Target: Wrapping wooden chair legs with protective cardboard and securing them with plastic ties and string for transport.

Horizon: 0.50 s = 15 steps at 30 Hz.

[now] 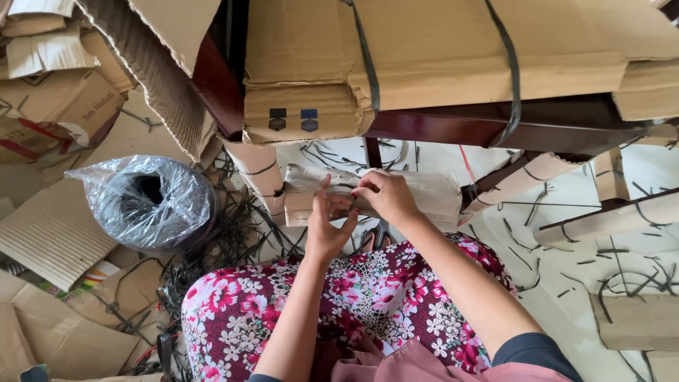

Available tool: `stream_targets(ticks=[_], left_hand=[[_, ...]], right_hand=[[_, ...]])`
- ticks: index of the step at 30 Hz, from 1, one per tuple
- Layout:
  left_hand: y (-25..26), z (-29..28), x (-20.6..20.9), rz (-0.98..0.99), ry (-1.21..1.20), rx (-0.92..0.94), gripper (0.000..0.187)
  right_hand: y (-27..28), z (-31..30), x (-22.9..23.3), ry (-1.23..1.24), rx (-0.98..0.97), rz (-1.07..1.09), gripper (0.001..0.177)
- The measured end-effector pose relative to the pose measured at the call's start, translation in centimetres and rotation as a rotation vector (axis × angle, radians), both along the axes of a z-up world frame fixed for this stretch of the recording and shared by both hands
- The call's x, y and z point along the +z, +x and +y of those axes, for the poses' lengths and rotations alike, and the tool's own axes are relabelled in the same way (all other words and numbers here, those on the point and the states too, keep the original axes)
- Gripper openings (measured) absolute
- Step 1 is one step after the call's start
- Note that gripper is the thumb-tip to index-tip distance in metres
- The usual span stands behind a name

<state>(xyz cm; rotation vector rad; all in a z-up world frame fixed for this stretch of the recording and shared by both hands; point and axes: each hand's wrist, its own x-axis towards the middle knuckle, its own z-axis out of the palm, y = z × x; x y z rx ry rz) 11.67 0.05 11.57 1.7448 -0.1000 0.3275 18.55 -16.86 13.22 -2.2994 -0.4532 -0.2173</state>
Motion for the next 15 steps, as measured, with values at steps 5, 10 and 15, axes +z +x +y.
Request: stream_targets(ticks=[5, 10, 15], left_hand=[[0.3, -0.4, -0.8, -0.108, -0.041, 0.009, 0.097], [0.6, -0.3, -0.9, -0.139, -0.075, 0.028, 0.102], [1.3, -1.2, -2.7, -0.040, -0.112, 0.082, 0.078]], right_hand=[[0.4, -0.8, 0.1, -0.019, 0.140, 0.003, 0.006], [-0.1, -1.8, 3.0, 0.010, 0.364, 0.079, 0.004], [0.6, -2.2, 4.0, 0.051, 0.455, 0.380, 0.026]])
